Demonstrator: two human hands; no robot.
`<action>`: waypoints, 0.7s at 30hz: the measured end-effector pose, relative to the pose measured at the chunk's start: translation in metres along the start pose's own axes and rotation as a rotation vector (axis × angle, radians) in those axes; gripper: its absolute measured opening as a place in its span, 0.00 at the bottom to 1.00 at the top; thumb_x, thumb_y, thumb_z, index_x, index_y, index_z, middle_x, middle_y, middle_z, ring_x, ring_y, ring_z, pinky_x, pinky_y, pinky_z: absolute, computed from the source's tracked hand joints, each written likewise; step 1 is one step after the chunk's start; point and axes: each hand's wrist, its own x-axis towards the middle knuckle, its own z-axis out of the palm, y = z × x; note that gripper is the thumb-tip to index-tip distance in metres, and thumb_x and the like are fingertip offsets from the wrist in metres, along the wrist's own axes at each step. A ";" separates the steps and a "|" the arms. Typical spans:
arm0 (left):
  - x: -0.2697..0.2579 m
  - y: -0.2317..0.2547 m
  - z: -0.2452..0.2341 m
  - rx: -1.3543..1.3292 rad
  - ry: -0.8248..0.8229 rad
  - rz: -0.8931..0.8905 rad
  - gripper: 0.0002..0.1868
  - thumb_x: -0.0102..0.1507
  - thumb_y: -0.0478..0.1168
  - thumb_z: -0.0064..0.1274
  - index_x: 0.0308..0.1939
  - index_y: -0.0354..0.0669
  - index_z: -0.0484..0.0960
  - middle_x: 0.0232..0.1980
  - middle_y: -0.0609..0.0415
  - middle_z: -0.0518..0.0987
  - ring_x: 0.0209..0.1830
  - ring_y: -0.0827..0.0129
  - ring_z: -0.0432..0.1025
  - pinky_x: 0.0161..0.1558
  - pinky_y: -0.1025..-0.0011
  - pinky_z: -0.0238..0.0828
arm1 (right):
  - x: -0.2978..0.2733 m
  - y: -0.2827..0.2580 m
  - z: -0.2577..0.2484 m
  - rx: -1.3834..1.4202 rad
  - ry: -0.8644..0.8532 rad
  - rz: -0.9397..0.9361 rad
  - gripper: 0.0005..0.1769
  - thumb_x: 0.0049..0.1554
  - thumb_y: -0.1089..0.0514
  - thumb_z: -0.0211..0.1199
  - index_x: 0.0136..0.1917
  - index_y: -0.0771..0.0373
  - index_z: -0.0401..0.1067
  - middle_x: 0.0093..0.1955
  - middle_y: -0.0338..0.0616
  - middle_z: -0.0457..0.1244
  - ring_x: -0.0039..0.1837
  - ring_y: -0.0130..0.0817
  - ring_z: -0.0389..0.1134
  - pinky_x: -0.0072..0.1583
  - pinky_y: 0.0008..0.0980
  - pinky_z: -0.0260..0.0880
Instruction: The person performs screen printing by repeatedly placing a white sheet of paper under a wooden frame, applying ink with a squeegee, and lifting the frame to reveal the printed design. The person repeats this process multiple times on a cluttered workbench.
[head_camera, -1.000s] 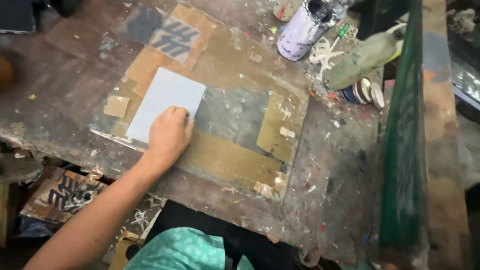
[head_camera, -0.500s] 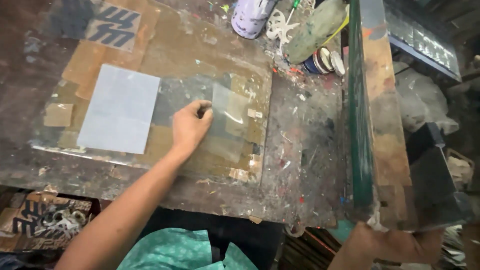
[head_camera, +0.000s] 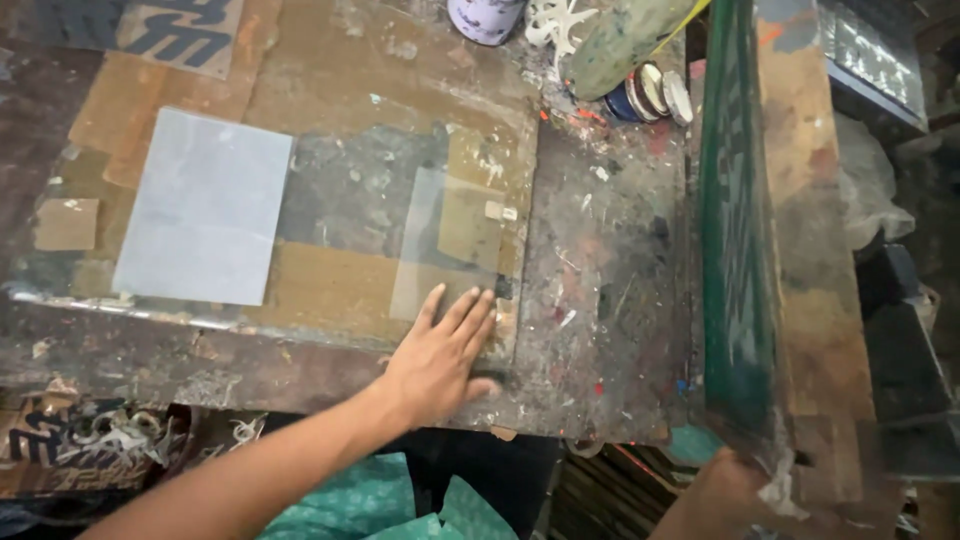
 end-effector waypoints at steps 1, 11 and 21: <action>-0.006 0.005 -0.001 -0.013 -0.023 0.028 0.50 0.59 0.69 0.44 0.71 0.30 0.62 0.78 0.39 0.56 0.79 0.53 0.45 0.74 0.43 0.32 | 0.003 0.000 0.004 -0.010 0.002 -0.014 0.10 0.60 0.63 0.64 0.56 0.65 0.76 0.49 0.53 0.69 0.43 0.37 0.67 0.44 0.34 0.61; -0.017 -0.017 -0.141 -0.717 0.275 -0.205 0.28 0.67 0.51 0.52 0.70 0.45 0.72 0.67 0.44 0.78 0.67 0.54 0.73 0.65 0.58 0.68 | 0.099 -0.079 0.111 -0.065 -0.011 -0.190 0.09 0.59 0.64 0.65 0.53 0.63 0.80 0.47 0.53 0.70 0.41 0.37 0.66 0.42 0.35 0.57; -0.049 -0.065 -0.066 -0.572 0.377 -0.822 0.31 0.62 0.57 0.58 0.62 0.40 0.80 0.50 0.37 0.83 0.50 0.48 0.79 0.49 0.59 0.74 | 0.074 -0.067 0.141 0.304 -0.744 0.464 0.22 0.48 0.68 0.59 0.57 0.65 0.80 0.52 0.45 0.72 0.49 0.33 0.72 0.52 0.30 0.71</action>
